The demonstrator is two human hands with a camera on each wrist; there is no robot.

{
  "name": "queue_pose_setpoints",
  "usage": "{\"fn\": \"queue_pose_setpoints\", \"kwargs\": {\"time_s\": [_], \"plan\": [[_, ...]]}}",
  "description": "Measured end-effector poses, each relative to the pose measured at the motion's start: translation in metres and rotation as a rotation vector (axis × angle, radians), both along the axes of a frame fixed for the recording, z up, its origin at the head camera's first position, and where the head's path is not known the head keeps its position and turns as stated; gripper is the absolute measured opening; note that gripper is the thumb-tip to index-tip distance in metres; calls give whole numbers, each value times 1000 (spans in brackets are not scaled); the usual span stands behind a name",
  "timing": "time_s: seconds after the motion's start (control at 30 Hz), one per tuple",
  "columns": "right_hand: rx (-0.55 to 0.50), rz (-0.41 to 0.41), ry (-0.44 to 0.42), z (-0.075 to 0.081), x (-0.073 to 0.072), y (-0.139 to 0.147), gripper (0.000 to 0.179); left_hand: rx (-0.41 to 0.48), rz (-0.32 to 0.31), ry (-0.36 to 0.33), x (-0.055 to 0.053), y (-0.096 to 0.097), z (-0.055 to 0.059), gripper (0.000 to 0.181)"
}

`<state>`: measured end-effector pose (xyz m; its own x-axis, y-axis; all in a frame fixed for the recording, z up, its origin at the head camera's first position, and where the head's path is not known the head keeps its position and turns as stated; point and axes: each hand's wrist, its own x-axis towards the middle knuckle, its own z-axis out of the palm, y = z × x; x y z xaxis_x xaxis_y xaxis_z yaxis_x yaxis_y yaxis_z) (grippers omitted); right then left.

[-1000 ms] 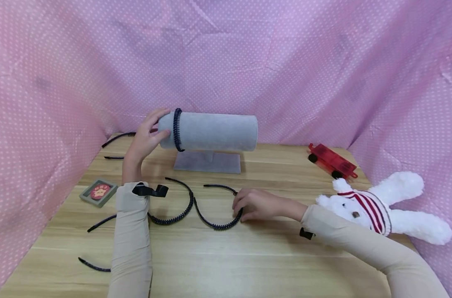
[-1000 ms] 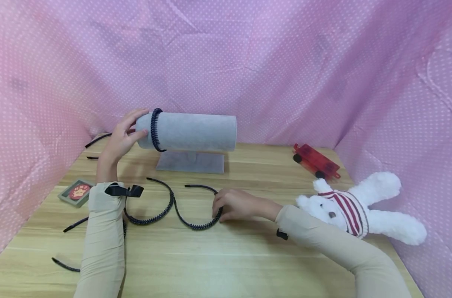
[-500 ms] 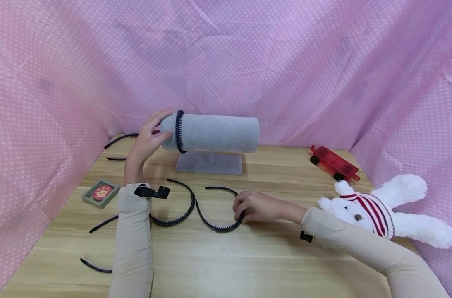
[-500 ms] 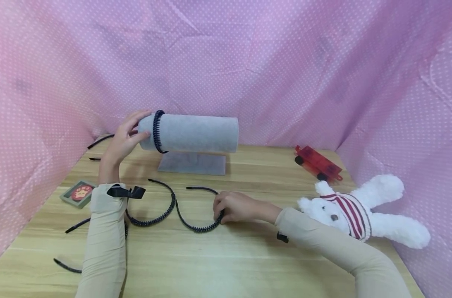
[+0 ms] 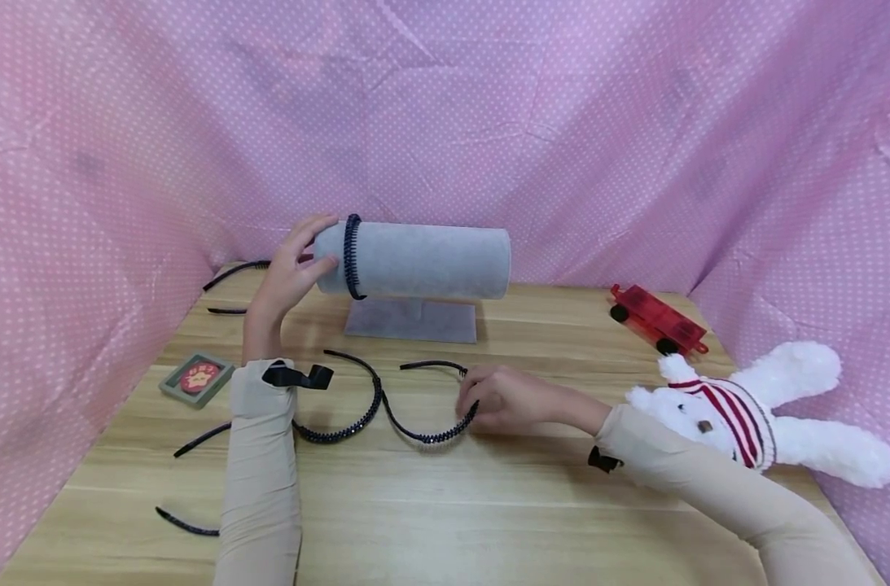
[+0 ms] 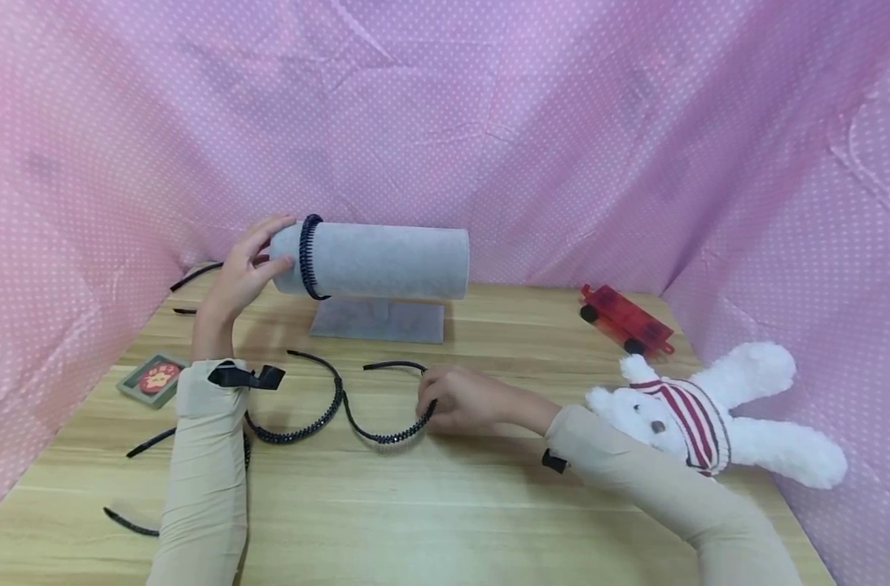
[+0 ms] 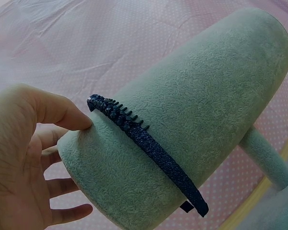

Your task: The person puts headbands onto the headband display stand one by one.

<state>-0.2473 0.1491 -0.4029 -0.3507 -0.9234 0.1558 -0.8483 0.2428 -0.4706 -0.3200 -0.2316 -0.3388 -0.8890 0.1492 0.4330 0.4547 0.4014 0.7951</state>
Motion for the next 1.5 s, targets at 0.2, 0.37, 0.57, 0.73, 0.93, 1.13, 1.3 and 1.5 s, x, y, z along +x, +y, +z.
{"fn": "queue_pose_setpoints", "kwargs": {"time_s": [0.2, 0.37, 0.57, 0.73, 0.93, 1.13, 1.3, 1.5], "plan": [[-48, -30, 57, 16, -3, 2, 13, 0, -8, -3, -1, 0, -2, 57], [-120, -50, 102, 25, -7, 4, 14, 2, -9, -8, -2, -1, -2, 57], [-199, -71, 158, 31, -12, 7, 16, 11, -12, -19, 0, -1, -2, 58], [-250, -113, 193, 35, -15, 11, 19, 12, -8, -26, -1, -2, -2, 58], [-289, -157, 221, 38, -19, 15, 19, 11, -8, -31, -2, -1, -4, 58], [-339, -179, 188, 43, -24, 21, 21, 4, -3, -35, -2, -1, -4, 58], [-366, -192, 190, 50, -29, 28, 22, 5, -3, -26, -3, -1, -4, 58], [-399, -225, 242, 57, -37, 41, 26, 3, -9, -13, -3, 0, -4, 58]]}}
